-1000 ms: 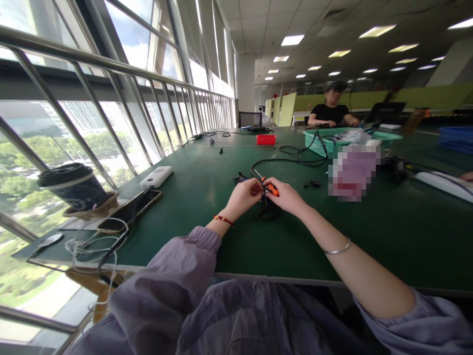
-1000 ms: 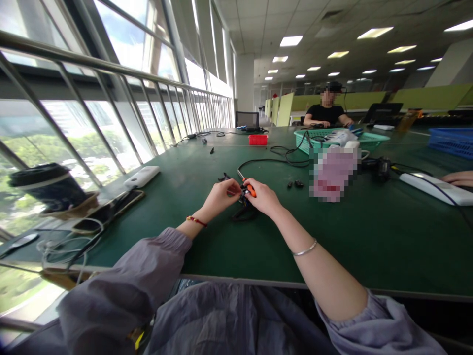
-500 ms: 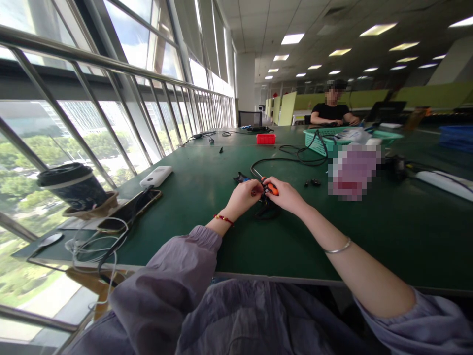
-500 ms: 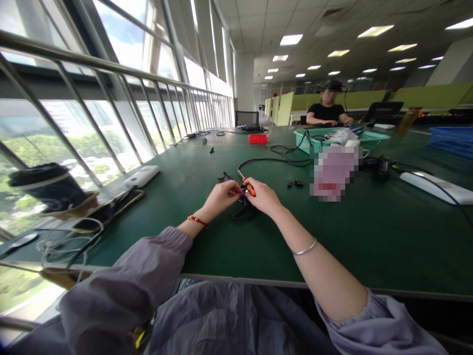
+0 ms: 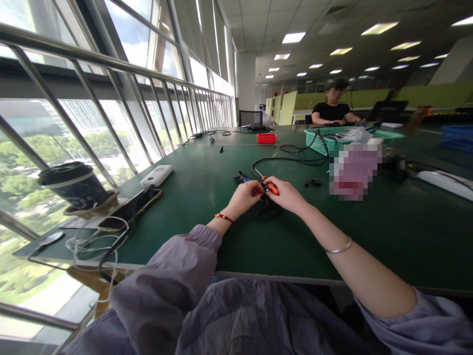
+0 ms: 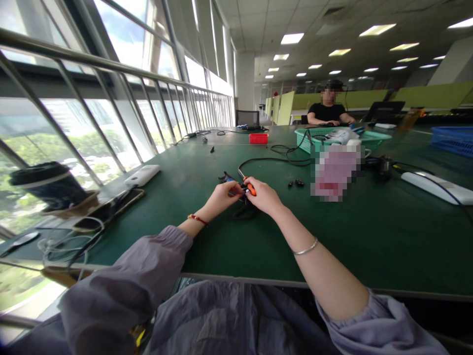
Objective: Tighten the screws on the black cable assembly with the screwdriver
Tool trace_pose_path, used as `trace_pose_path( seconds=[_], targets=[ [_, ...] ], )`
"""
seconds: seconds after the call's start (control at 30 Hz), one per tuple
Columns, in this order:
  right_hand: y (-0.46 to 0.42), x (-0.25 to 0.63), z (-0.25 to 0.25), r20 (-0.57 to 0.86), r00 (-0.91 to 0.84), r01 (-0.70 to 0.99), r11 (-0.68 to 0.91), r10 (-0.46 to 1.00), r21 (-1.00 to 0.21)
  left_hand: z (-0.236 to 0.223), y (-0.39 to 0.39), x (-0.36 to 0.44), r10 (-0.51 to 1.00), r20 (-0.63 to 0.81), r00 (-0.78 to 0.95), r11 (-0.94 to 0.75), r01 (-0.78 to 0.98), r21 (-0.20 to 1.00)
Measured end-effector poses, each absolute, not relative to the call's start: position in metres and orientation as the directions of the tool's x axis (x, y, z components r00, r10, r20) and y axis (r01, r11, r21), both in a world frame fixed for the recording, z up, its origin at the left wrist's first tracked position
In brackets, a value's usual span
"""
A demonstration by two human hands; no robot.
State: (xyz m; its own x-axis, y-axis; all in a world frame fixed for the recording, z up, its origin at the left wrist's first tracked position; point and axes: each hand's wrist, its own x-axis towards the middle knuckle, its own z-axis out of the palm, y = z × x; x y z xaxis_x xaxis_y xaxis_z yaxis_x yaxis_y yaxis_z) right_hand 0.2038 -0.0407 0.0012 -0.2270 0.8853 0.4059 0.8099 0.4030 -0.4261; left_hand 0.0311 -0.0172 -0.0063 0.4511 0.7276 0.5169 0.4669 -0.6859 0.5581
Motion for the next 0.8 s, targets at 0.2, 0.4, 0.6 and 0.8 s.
trace_pose_path(
  seconds=[0.2,0.4,0.6,0.8],
  targets=[
    [-0.041,0.203,0.002,0.403,-0.212,0.817,0.388,0.89,-0.427,-0.001,-0.022,0.026,0.691,0.527,0.495,-0.691,0.665,0.282],
    [-0.046,0.204,0.011,0.477,-0.107,0.8,0.36,0.873,-0.48,-0.002,-0.007,0.008,0.643,0.536,0.547,-0.713,0.682,0.16],
    [-0.054,0.206,0.024,0.588,0.017,0.645,0.441,0.808,-0.625,-0.01,0.012,-0.005,0.634,0.471,0.614,-0.726,0.682,0.089],
    [-0.064,0.205,0.033,0.719,0.168,0.517,0.561,0.674,-0.647,-0.013,0.014,-0.001,0.658,0.468,0.59,-0.669,0.743,0.006]
  ],
)
